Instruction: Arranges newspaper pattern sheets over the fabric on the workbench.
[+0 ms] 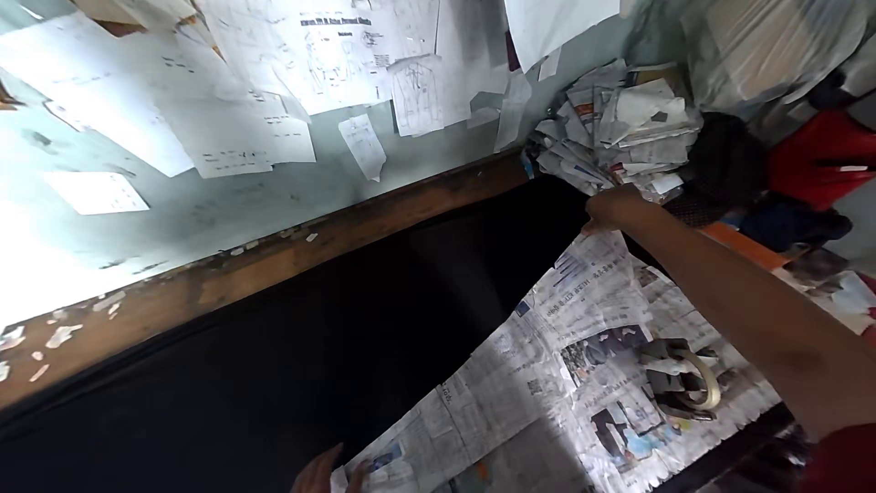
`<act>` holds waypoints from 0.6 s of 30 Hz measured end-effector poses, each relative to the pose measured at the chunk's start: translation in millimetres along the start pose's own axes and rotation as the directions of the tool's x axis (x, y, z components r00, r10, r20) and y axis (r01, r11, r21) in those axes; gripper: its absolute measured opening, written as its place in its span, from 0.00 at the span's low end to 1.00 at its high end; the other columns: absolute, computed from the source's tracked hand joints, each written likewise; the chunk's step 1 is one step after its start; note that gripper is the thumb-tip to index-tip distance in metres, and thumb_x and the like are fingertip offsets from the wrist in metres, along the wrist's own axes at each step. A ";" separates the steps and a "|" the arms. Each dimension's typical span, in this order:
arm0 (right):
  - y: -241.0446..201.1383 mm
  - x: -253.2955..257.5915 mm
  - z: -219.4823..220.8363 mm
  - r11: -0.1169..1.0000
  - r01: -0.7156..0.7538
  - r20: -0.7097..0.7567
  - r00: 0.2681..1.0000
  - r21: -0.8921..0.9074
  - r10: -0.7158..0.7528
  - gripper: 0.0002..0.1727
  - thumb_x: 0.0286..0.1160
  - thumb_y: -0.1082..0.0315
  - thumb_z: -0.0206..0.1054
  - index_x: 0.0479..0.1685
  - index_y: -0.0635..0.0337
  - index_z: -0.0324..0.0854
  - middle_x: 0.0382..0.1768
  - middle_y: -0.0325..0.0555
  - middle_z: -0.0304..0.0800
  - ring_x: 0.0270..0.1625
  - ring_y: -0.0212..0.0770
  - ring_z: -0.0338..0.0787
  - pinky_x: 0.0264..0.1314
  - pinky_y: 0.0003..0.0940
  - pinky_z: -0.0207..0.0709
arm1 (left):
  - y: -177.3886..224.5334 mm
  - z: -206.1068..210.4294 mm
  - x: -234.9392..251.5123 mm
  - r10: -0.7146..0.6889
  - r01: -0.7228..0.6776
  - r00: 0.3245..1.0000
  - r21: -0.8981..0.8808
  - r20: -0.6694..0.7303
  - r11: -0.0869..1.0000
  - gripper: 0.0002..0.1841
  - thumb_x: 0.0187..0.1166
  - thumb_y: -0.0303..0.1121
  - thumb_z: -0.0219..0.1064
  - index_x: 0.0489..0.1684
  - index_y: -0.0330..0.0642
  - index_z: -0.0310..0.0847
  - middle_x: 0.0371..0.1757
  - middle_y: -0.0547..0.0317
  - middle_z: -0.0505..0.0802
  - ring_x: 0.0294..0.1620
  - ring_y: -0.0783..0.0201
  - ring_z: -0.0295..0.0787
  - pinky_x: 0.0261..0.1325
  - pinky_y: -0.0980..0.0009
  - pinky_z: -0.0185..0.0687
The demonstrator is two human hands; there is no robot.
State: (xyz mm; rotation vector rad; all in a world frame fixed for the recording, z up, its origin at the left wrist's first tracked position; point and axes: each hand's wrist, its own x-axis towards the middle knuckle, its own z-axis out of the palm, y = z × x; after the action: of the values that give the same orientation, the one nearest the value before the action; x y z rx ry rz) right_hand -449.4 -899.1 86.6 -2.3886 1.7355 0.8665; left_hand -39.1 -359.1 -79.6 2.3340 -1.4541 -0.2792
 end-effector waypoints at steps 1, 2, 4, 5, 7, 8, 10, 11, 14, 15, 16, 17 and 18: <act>3.6 8.5 7.7 0.999 -0.007 -0.019 1.000 0.038 0.007 0.31 0.73 0.42 0.74 0.48 0.68 0.89 0.56 0.70 0.89 0.66 0.71 0.85 0.66 0.77 0.70 | 8.2 5.1 8.4 0.038 -0.038 0.999 -0.004 0.025 0.999 0.32 0.71 0.53 0.75 0.61 0.31 0.86 0.61 0.32 0.90 0.67 0.31 0.84 0.71 0.34 0.75; 10.0 17.9 17.0 0.995 0.006 -0.040 0.999 0.101 -0.002 0.31 0.75 0.41 0.72 0.49 0.68 0.88 0.56 0.69 0.89 0.65 0.71 0.85 0.64 0.77 0.71 | 14.8 9.5 15.7 0.057 -0.057 0.996 -0.009 0.065 0.998 0.32 0.68 0.53 0.77 0.59 0.32 0.87 0.59 0.33 0.91 0.65 0.31 0.86 0.69 0.35 0.77; 31.4 43.2 45.7 0.944 0.097 -0.112 0.992 0.316 -0.064 0.32 0.78 0.41 0.69 0.49 0.70 0.87 0.53 0.69 0.89 0.62 0.70 0.87 0.64 0.75 0.73 | 26.7 15.0 27.6 0.054 -0.050 0.987 -0.027 0.154 0.998 0.31 0.63 0.49 0.82 0.57 0.32 0.87 0.58 0.34 0.91 0.62 0.33 0.87 0.67 0.36 0.79; 43.2 56.8 63.6 0.876 0.153 -0.164 0.983 0.456 -0.086 0.32 0.79 0.43 0.70 0.51 0.71 0.86 0.52 0.69 0.89 0.61 0.69 0.87 0.66 0.73 0.73 | 30.4 16.9 32.0 0.048 -0.044 0.981 -0.026 0.189 0.999 0.30 0.61 0.47 0.84 0.56 0.32 0.88 0.57 0.34 0.91 0.62 0.33 0.87 0.66 0.36 0.80; 60.7 70.2 94.3 0.685 0.194 -0.206 0.976 0.702 -0.065 0.30 0.80 0.48 0.70 0.55 0.74 0.84 0.51 0.71 0.88 0.57 0.67 0.87 0.67 0.69 0.75 | 33.4 20.1 38.4 0.037 -0.035 0.966 -0.013 0.254 0.999 0.29 0.61 0.45 0.85 0.55 0.32 0.88 0.56 0.34 0.91 0.61 0.35 0.88 0.66 0.37 0.81; 66.3 69.0 105.5 0.589 0.155 -0.172 0.985 0.793 -0.028 0.30 0.81 0.50 0.70 0.59 0.74 0.82 0.53 0.72 0.87 0.57 0.66 0.87 0.65 0.67 0.76 | 33.9 21.1 41.1 0.029 -0.028 0.958 -0.007 0.285 1.000 0.29 0.61 0.46 0.85 0.55 0.32 0.88 0.56 0.35 0.91 0.60 0.36 0.88 0.66 0.38 0.81; 74.4 59.3 123.5 0.460 0.004 -0.020 0.999 0.888 0.030 0.31 0.82 0.51 0.70 0.70 0.71 0.75 0.61 0.72 0.84 0.62 0.68 0.86 0.66 0.67 0.77 | 33.2 22.3 45.7 0.001 0.001 0.940 -0.005 0.341 1.000 0.29 0.63 0.46 0.84 0.56 0.33 0.87 0.56 0.37 0.91 0.59 0.39 0.89 0.65 0.41 0.83; 77.7 53.3 133.2 0.453 -0.046 0.038 0.999 0.890 0.027 0.31 0.82 0.52 0.70 0.72 0.70 0.74 0.64 0.72 0.82 0.64 0.68 0.84 0.66 0.67 0.77 | 33.2 21.7 47.9 -0.010 0.014 0.932 -0.006 0.361 1.000 0.29 0.63 0.46 0.84 0.56 0.33 0.87 0.56 0.37 0.91 0.59 0.39 0.89 0.65 0.41 0.83; 84.4 43.2 162.3 0.507 -0.171 0.200 0.980 0.845 -0.003 0.33 0.79 0.56 0.74 0.77 0.67 0.71 0.69 0.70 0.81 0.69 0.66 0.83 0.71 0.63 0.74 | 37.4 17.3 55.8 -0.055 0.052 0.899 0.018 0.435 0.998 0.30 0.65 0.48 0.82 0.58 0.33 0.86 0.58 0.38 0.91 0.61 0.40 0.88 0.67 0.41 0.81; 85.9 39.8 167.4 0.491 -0.198 0.240 0.971 0.849 -0.024 0.34 0.79 0.58 0.74 0.79 0.68 0.68 0.70 0.70 0.80 0.71 0.65 0.82 0.73 0.61 0.74 | 39.8 15.4 58.5 -0.081 0.075 0.878 0.031 0.472 0.997 0.30 0.67 0.48 0.81 0.60 0.33 0.86 0.58 0.39 0.92 0.62 0.40 0.89 0.68 0.40 0.80; 87.9 36.5 170.7 0.462 -0.210 0.265 0.962 0.862 -0.058 0.35 0.79 0.61 0.73 0.81 0.68 0.65 0.72 0.70 0.79 0.72 0.64 0.82 0.74 0.59 0.73 | 42.1 13.2 61.1 -0.112 0.102 0.850 0.048 0.514 0.994 0.29 0.70 0.49 0.79 0.62 0.34 0.85 0.56 0.40 0.93 0.61 0.41 0.90 0.68 0.39 0.80; 89.6 31.8 170.8 0.437 -0.216 0.284 0.954 0.873 -0.094 0.35 0.80 0.64 0.72 0.82 0.68 0.63 0.72 0.70 0.79 0.71 0.62 0.82 0.74 0.56 0.74 | 43.1 11.3 63.0 -0.132 0.119 0.825 0.060 0.549 0.991 0.28 0.73 0.50 0.76 0.62 0.36 0.85 0.55 0.41 0.94 0.61 0.42 0.91 0.68 0.37 0.81; 91.2 26.7 168.5 0.419 -0.222 0.294 0.949 0.880 -0.114 0.33 0.80 0.68 0.71 0.81 0.69 0.63 0.71 0.70 0.79 0.69 0.59 0.82 0.72 0.52 0.75 | 42.5 10.5 64.0 -0.128 0.122 0.814 0.050 0.567 0.991 0.26 0.75 0.49 0.74 0.61 0.36 0.86 0.54 0.41 0.95 0.59 0.42 0.92 0.67 0.36 0.81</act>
State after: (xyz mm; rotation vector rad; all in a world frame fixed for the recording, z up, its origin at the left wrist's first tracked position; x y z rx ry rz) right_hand -592.8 -893.1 -43.2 -1.3467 1.5283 0.1249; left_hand -49.2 -435.3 -69.7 2.4765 -1.5393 -1.0940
